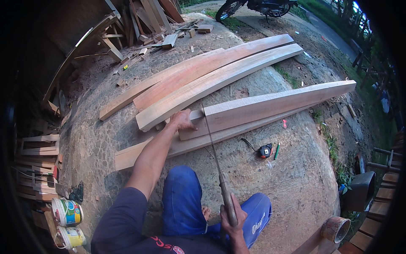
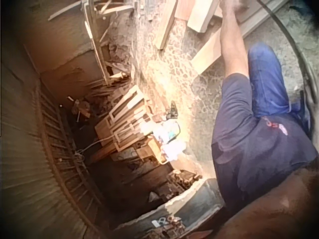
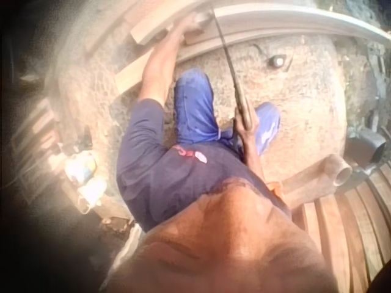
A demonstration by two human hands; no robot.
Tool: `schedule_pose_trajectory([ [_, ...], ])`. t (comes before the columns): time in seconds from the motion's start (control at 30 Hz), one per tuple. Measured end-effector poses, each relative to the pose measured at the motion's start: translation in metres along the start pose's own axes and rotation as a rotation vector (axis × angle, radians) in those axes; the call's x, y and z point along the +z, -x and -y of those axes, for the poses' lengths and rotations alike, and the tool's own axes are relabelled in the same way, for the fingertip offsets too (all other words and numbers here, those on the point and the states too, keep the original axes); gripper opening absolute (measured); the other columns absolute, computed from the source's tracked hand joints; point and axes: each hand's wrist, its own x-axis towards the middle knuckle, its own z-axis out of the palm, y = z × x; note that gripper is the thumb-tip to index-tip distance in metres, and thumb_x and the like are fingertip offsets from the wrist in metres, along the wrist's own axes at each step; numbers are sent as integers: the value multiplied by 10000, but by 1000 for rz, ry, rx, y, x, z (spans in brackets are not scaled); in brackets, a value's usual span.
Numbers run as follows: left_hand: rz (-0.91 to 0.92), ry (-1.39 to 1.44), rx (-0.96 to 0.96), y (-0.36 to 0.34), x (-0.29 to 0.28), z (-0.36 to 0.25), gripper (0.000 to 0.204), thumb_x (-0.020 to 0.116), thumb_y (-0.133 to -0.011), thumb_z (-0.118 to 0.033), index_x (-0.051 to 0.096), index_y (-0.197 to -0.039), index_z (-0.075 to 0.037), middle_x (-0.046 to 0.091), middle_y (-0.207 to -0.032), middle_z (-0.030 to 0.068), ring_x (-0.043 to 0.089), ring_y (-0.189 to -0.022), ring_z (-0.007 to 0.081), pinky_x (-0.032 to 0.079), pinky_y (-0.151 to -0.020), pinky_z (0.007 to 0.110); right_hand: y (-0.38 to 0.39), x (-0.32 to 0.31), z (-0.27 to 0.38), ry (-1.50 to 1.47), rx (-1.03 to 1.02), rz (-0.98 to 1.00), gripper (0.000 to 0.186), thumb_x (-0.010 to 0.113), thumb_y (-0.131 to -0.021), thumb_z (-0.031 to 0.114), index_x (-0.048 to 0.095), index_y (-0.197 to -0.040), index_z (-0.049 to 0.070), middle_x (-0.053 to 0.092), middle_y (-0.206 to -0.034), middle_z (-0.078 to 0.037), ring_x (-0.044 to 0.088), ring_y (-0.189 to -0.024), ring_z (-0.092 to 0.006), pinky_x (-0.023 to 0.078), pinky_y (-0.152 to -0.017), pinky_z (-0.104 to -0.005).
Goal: The person measures and marks wooden planks with a tape measure and pencil, then uses a hand saw to cut the planks to size. The person repeats this process for multiple planks, stacking the cut pieces aside.
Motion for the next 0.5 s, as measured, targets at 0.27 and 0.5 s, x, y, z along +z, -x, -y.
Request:
schedule_pose_trajectory([
  [0.27, 40, -32, -9, 11, -6, -8, 933, 952, -590, -494, 619, -1341, -52, 703, -1298, 196, 640, -1264, 362, 508, -1034, 490, -132, 103, -53, -118, -1, -36, 561, 750, -894, 68, 586, -1423, -17, 709, -1271, -236, 726, -1142, -316, 566, -944, -364],
  [0.5, 15, -17, 22, 0, 0, 3, 926, 949, -587, -510, 622, -1328, -62, 708, -1278, 200, 658, -1227, 373, 507, -1023, 486, 6, 1, -6, -14, -134, 12, 570, 738, -846, 20, 586, -1384, -94, 724, -1218, -275, 755, -1091, -334, 595, -926, -379],
])
